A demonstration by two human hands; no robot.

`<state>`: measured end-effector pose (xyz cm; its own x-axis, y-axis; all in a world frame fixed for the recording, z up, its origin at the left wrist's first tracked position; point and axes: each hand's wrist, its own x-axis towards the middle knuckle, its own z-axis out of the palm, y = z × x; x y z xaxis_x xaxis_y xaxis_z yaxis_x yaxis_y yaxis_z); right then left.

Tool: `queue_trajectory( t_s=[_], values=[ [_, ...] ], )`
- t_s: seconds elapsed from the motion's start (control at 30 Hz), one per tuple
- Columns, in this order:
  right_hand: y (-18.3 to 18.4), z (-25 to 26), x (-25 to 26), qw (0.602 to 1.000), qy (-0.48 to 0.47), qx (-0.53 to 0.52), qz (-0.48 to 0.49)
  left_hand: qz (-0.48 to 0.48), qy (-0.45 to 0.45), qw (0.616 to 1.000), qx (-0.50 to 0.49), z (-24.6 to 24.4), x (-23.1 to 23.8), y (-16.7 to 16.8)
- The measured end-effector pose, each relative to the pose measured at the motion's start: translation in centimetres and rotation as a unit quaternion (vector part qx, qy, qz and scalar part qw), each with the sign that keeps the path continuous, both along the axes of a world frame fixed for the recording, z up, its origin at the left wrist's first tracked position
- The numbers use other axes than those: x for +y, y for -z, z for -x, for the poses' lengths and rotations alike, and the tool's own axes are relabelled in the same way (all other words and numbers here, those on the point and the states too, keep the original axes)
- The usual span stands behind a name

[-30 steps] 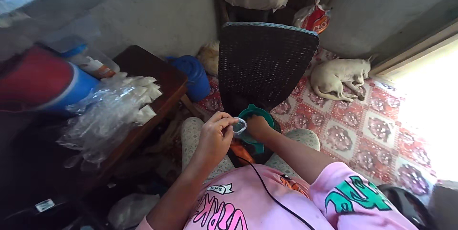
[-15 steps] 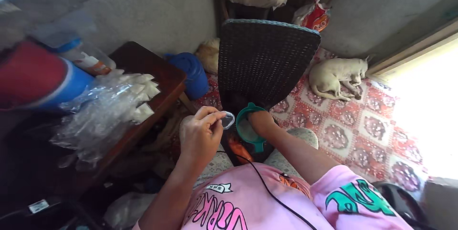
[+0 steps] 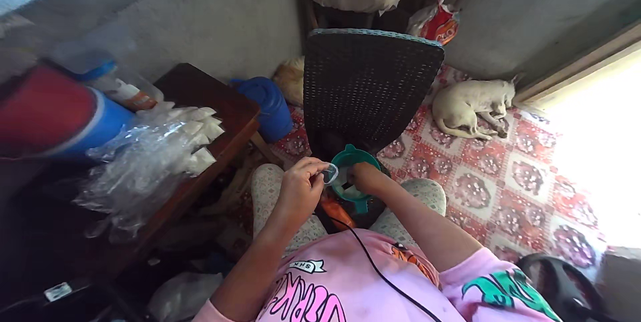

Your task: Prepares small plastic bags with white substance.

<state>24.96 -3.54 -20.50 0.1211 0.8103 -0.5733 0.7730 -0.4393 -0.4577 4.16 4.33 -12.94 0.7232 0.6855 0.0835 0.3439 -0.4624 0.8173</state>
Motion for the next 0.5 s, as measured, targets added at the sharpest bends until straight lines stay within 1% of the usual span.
queue_trajectory(
  t_s=[0.17,0.27,0.37,0.5],
  values=[
    [-3.3,-1.5,-3.1,0.986,0.129,0.087,-0.052,0.015,0.015,1.000,0.003,-0.9,-0.3,0.8],
    [-5.7,-2.2,-5.3,0.971,0.195,0.111,-0.087,0.011,0.022,1.000,0.010,-1.8,-0.4,1.3],
    [-7.9,-2.7,-7.5,0.949,0.246,0.132,-0.149,0.001,0.031,0.999,0.021,-2.7,-0.6,1.9],
    [-10.2,-2.4,-9.4,0.906,0.298,0.186,-0.236,-0.019,0.045,0.998,0.045,-4.0,-1.0,2.4]
  ],
)
